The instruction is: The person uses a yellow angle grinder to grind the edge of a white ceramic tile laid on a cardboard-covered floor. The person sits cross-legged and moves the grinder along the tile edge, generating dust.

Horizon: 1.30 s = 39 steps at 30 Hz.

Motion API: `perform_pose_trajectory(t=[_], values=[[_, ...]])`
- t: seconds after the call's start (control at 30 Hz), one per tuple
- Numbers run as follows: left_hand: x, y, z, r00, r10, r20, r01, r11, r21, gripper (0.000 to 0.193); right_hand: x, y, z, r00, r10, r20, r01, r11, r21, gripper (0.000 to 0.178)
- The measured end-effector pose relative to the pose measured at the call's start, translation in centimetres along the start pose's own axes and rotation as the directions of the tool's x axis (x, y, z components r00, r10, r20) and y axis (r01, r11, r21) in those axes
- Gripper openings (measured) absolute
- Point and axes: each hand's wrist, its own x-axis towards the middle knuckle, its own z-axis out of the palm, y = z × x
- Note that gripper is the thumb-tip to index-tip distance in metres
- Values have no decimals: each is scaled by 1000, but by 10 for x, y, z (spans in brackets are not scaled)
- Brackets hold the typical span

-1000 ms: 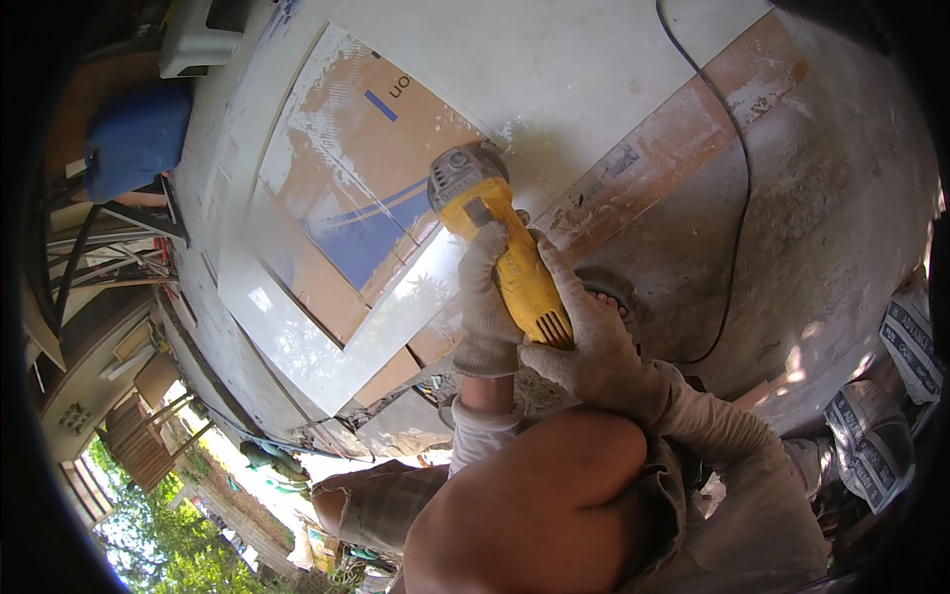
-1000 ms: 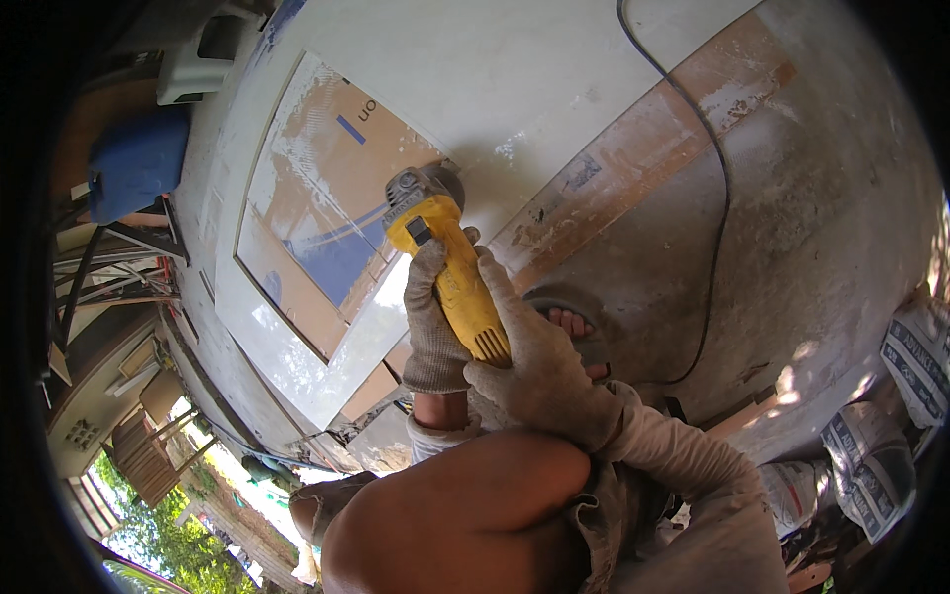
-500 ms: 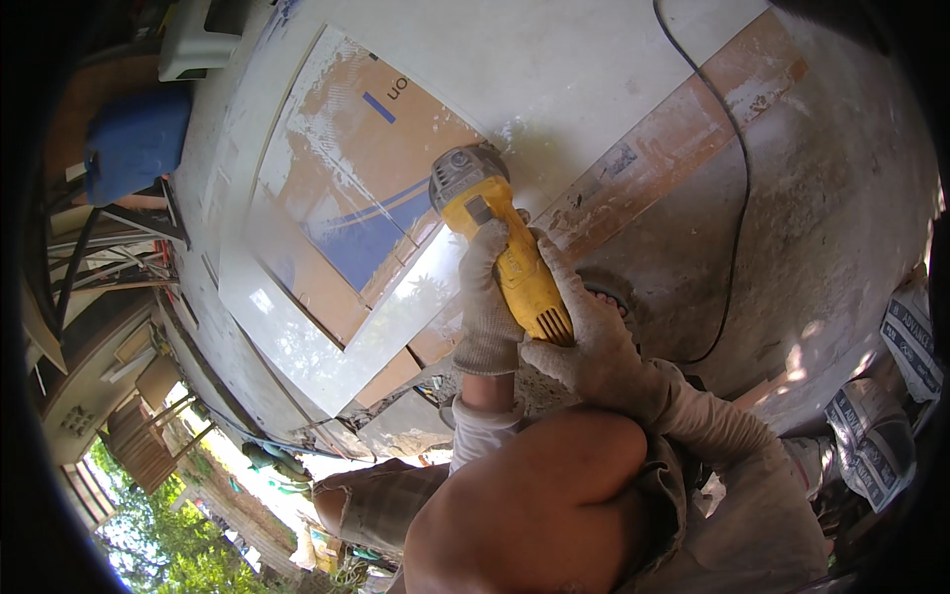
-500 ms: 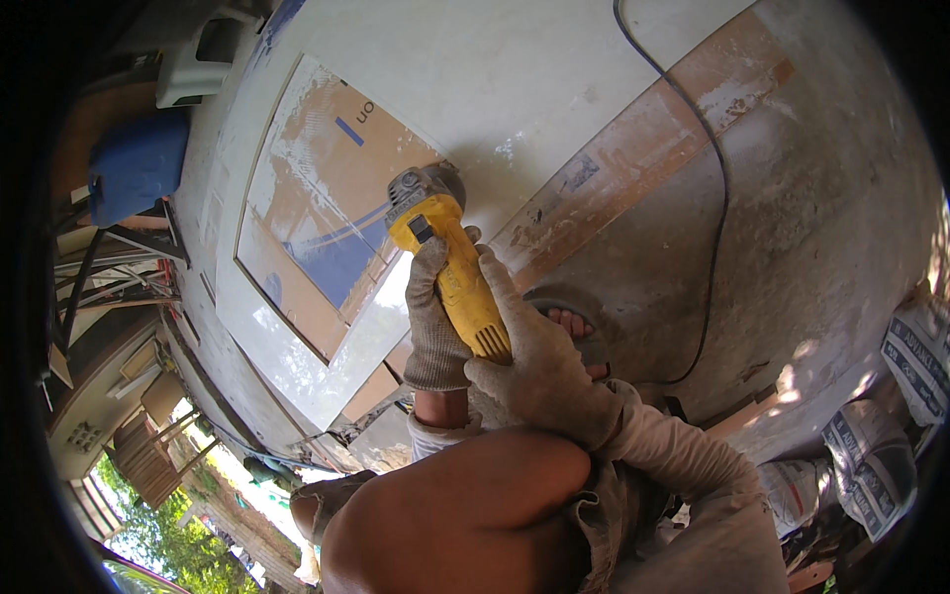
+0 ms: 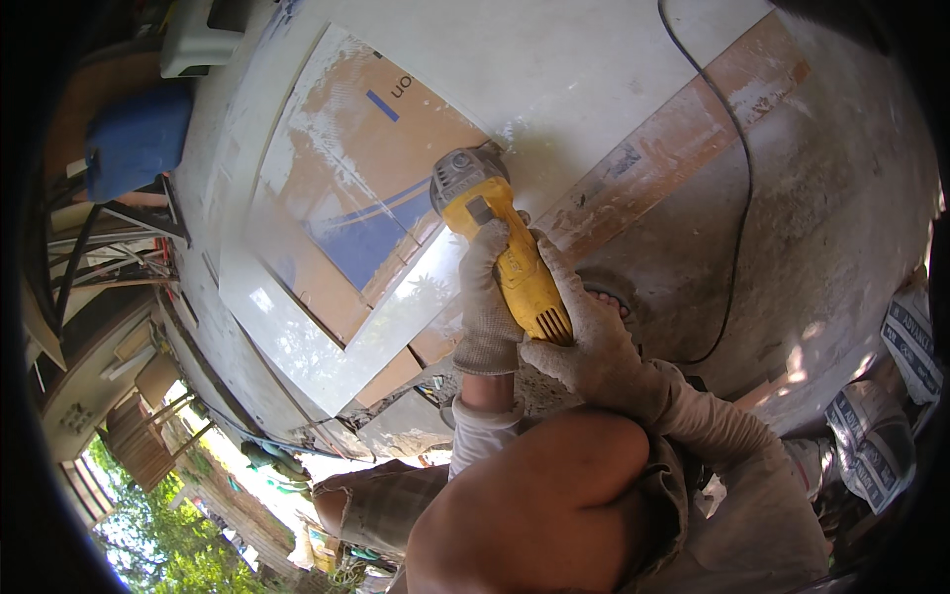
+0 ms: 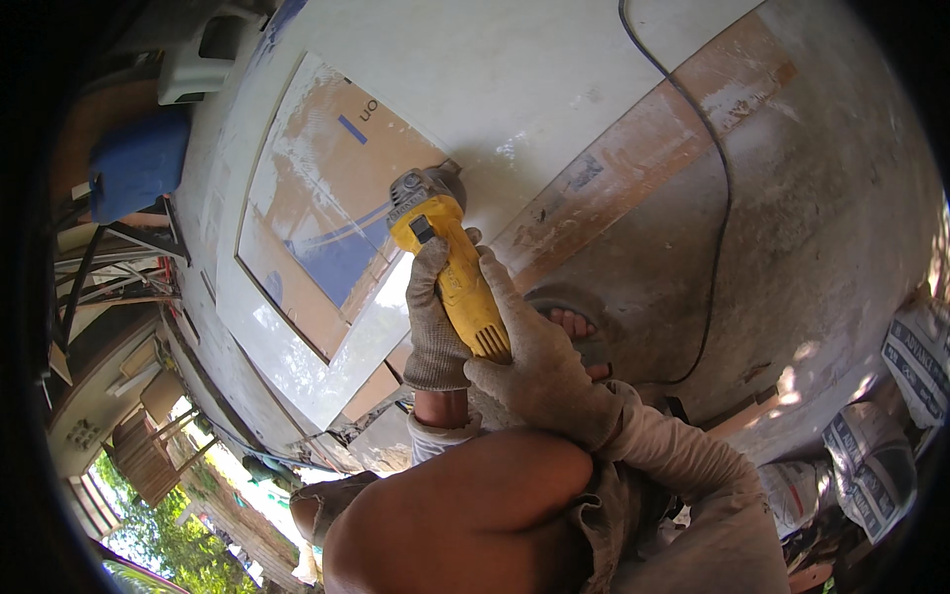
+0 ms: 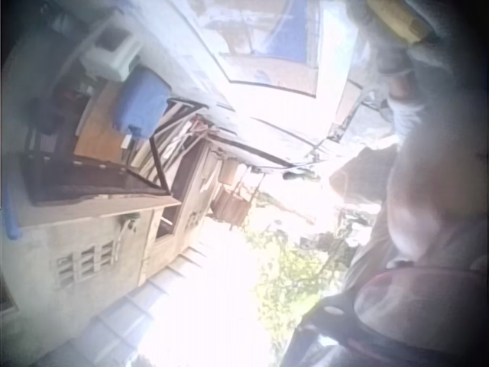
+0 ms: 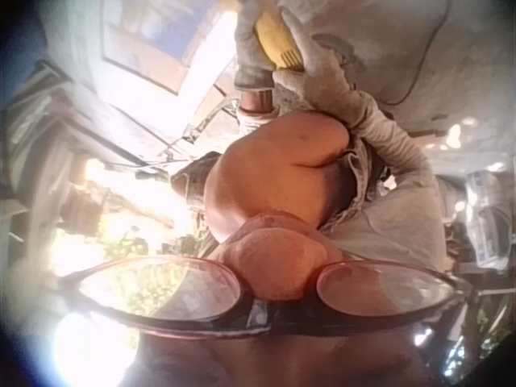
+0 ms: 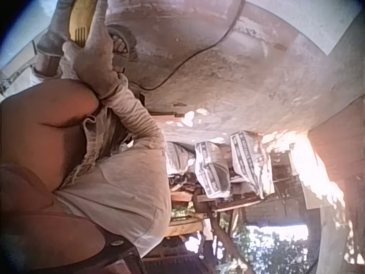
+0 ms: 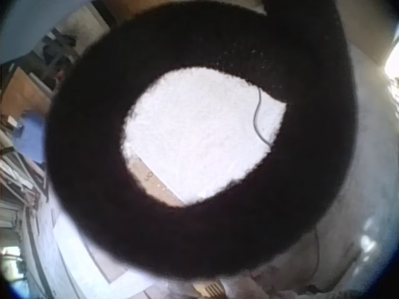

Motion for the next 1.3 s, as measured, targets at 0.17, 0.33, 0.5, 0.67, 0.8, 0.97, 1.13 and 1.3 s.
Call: perform_pose_trajectory(t=[0.17,0.33,0.5,0.67,0.8,0.97,1.13,1.3], values=[[-5,4,0,1000,-4,8,4,1000,-12,47,-1,-1,1,996,56,69,-61,995,77,103],[-9,7,-2,1000,12,-27,-13,1000,-9,46,0,-1,4,991,87,106,-101,985,139,102],[-12,9,-9,998,47,-36,-48,998,-31,46,2,2,9,984,100,150,-129,971,202,101],[-11,2,-10,999,43,-14,-44,996,-74,50,-1,0,6,989,96,117,-94,995,-22,100],[-11,-7,-3,997,14,78,-5,994,-108,53,-7,-2,-3,999,1,44,8,977,-215,106],[-10,-9,6,995,-28,99,41,991,-128,50,-7,-1,-11,994,-109,2,108,979,-176,101],[-9,-11,8,995,-25,101,34,995,-93,51,-8,-7,-14,999,-34,3,34,993,-111,106],[-5,-12,9,999,-2,50,5,999,-48,49,-8,-10,-16,1000,1,5,-1,996,-88,108]])
